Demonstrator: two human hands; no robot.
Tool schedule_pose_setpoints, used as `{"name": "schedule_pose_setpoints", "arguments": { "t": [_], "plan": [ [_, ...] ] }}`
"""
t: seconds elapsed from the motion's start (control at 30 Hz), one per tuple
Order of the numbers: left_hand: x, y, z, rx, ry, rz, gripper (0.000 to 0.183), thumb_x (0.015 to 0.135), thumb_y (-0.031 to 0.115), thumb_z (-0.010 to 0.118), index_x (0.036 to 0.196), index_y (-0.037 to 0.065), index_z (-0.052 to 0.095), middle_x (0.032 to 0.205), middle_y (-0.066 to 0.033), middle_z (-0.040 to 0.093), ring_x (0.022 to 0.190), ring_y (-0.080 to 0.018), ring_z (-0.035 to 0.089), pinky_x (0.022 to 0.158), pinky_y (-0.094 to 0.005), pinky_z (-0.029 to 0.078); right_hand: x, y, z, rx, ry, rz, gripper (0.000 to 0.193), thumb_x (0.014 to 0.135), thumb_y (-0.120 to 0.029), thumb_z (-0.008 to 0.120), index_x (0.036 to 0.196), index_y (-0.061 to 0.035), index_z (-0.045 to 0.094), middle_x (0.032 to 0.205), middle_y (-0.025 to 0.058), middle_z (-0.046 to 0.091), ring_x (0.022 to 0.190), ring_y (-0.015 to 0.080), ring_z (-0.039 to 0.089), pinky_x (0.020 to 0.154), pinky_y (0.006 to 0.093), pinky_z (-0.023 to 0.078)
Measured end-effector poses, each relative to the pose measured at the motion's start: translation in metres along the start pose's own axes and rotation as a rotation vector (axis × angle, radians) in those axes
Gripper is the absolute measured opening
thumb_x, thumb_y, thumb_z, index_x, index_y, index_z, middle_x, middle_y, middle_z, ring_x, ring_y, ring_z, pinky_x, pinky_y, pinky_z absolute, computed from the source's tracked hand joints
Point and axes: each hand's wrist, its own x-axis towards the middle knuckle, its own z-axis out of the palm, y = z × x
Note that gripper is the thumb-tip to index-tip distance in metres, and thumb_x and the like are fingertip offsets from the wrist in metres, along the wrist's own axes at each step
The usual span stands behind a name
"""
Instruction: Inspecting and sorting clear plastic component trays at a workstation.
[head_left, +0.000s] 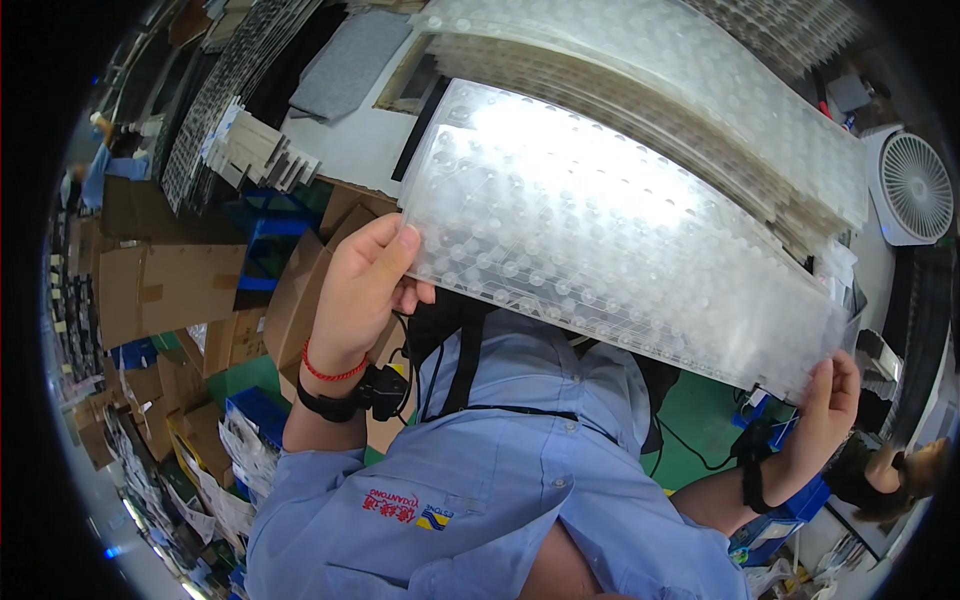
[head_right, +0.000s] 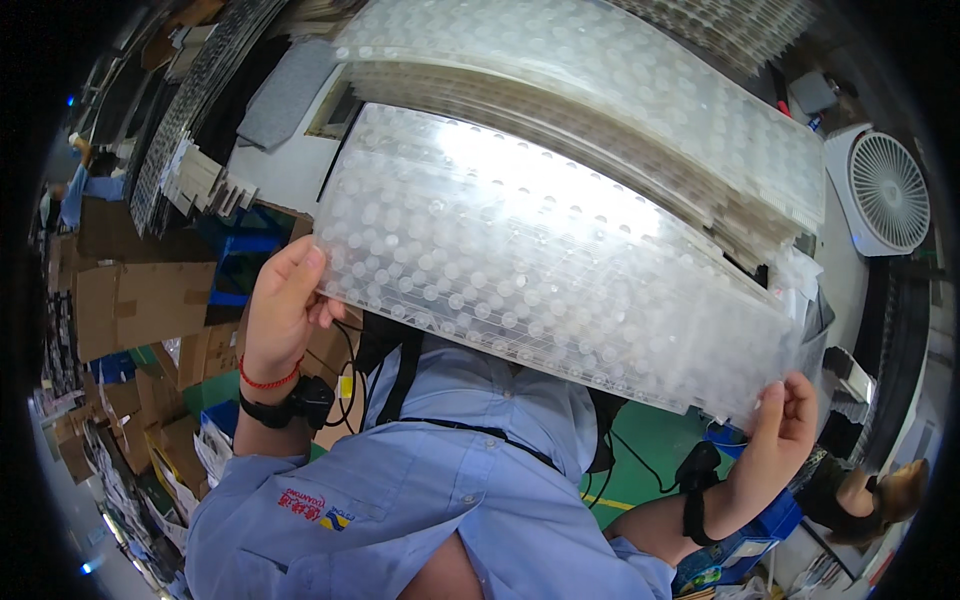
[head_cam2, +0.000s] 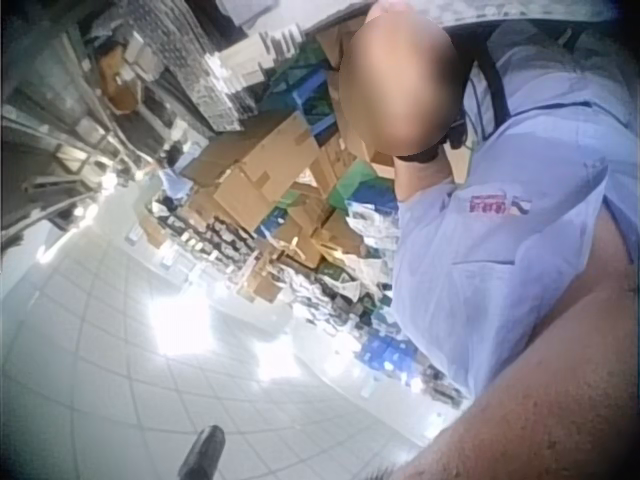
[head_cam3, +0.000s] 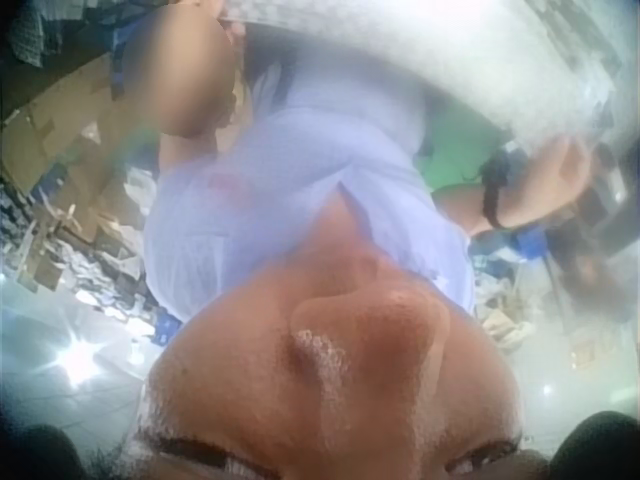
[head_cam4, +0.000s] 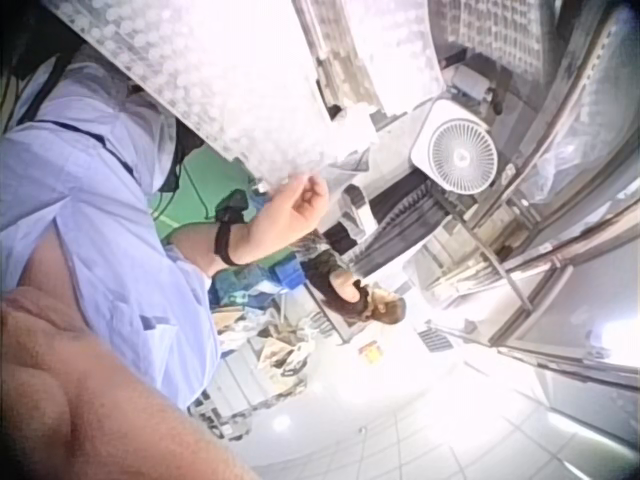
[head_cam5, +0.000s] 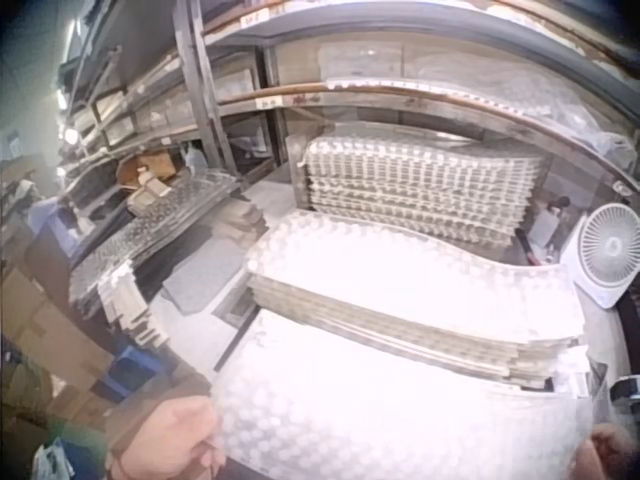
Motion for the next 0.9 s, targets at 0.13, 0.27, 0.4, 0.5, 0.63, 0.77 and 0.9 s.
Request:
{"name": "schedule_pose_setpoints", "arguments": {
  "t": [0.13, 0.27, 0.4, 0.5, 0.63, 0.77, 0.9],
  "plan": [
    [0.001, 0.000, 0.001, -0.009, 0.022, -0.003, 0.029, 0.100, 0.029, 0.048, 0.096, 0.002, 0.059, 0.070, -0.0027, 0.061, 0.055, -0.0033, 0.050, 0.050, -0.0158, 0.039, 0.001, 0.009, 0.000, -0.085, -0.084, -0.103, 0.028, 0.093, -0.013, 0.061, 0.116, 0.0019, 0.055, 0.084, -0.0026, 0.055, 0.065, 0.0008, 0.043, 0.056, 0.0153, 0.032],
    [0.001, -0.001, 0.002, -0.023, 0.022, -0.001, 0.026, 0.099, 0.027, 0.050, 0.095, 0.003, 0.059, 0.071, -0.0025, 0.061, 0.057, -0.0034, 0.052, 0.051, -0.0158, 0.040, -0.003, 0.011, -0.005, -0.094, -0.128, 0.033, 0.030, 0.093, -0.011, 0.061, 0.118, 0.0035, 0.053, 0.089, 0.0000, 0.056, 0.075, 0.0040, 0.049, 0.068, 0.0165, 0.038],
    [-0.001, 0.003, 0.005, 0.054, 0.054, 0.025, 0.024, 0.099, 0.024, 0.050, 0.093, 0.002, 0.058, 0.072, -0.0015, 0.061, 0.059, -0.0033, 0.054, 0.052, -0.0157, 0.041, -0.012, -0.004, 0.000, 0.084, -0.108, -0.038, 0.039, 0.092, -0.005, 0.059, 0.128, 0.0071, 0.048, 0.098, 0.0059, 0.062, 0.088, 0.0081, 0.058, 0.080, 0.0191, 0.044],
    [-0.004, 0.005, 0.004, 0.107, 0.067, 0.047, 0.022, 0.099, 0.021, 0.049, 0.096, 0.002, 0.058, 0.073, -0.0009, 0.060, 0.057, -0.0030, 0.051, 0.050, -0.0155, 0.039, -0.018, -0.019, 0.012, 0.261, -0.091, 0.021, 0.048, 0.091, -0.001, 0.057, 0.135, 0.0094, 0.041, 0.108, 0.0109, 0.064, 0.094, 0.0110, 0.060, 0.085, 0.0211, 0.045],
    [-0.001, 0.005, 0.000, 0.167, 0.198, 0.266, 0.016, 0.098, 0.015, 0.049, 0.099, 0.002, 0.058, 0.069, 0.0023, 0.056, 0.051, -0.0025, 0.043, 0.049, -0.0142, 0.034, -0.017, -0.016, 0.010, 0.266, -0.143, -0.036, 0.052, 0.091, -0.001, 0.056, 0.138, 0.0098, 0.037, 0.113, 0.0133, 0.063, 0.098, 0.0118, 0.060, 0.088, 0.0219, 0.045],
    [0.019, 0.033, 0.021, 1.091, 0.596, 0.816, 0.038, 0.083, 0.012, 0.068, 0.117, 0.002, 0.055, 0.090, -0.0091, 0.059, 0.081, -0.0216, 0.056, 0.076, -0.0332, 0.044, -0.010, -0.014, 0.022, 0.240, -0.137, -0.024, 0.051, 0.092, -0.002, 0.055, 0.138, 0.0098, 0.035, 0.108, 0.0114, 0.065, 0.094, 0.0102, 0.060, 0.083, 0.0208, 0.045],
    [0.025, 0.044, 0.043, 1.042, 0.174, 0.973, 0.042, 0.079, 0.015, 0.070, 0.117, 0.003, 0.059, 0.093, -0.0129, 0.055, 0.086, -0.0302, 0.053, 0.077, -0.0380, 0.042, -0.006, -0.012, 0.019, 0.235, -0.170, 0.028, 0.050, 0.093, -0.003, 0.054, 0.138, 0.0092, 0.036, 0.101, 0.0080, 0.065, 0.074, 0.0051, 0.057, 0.061, 0.0161, 0.043]
  ]
}}
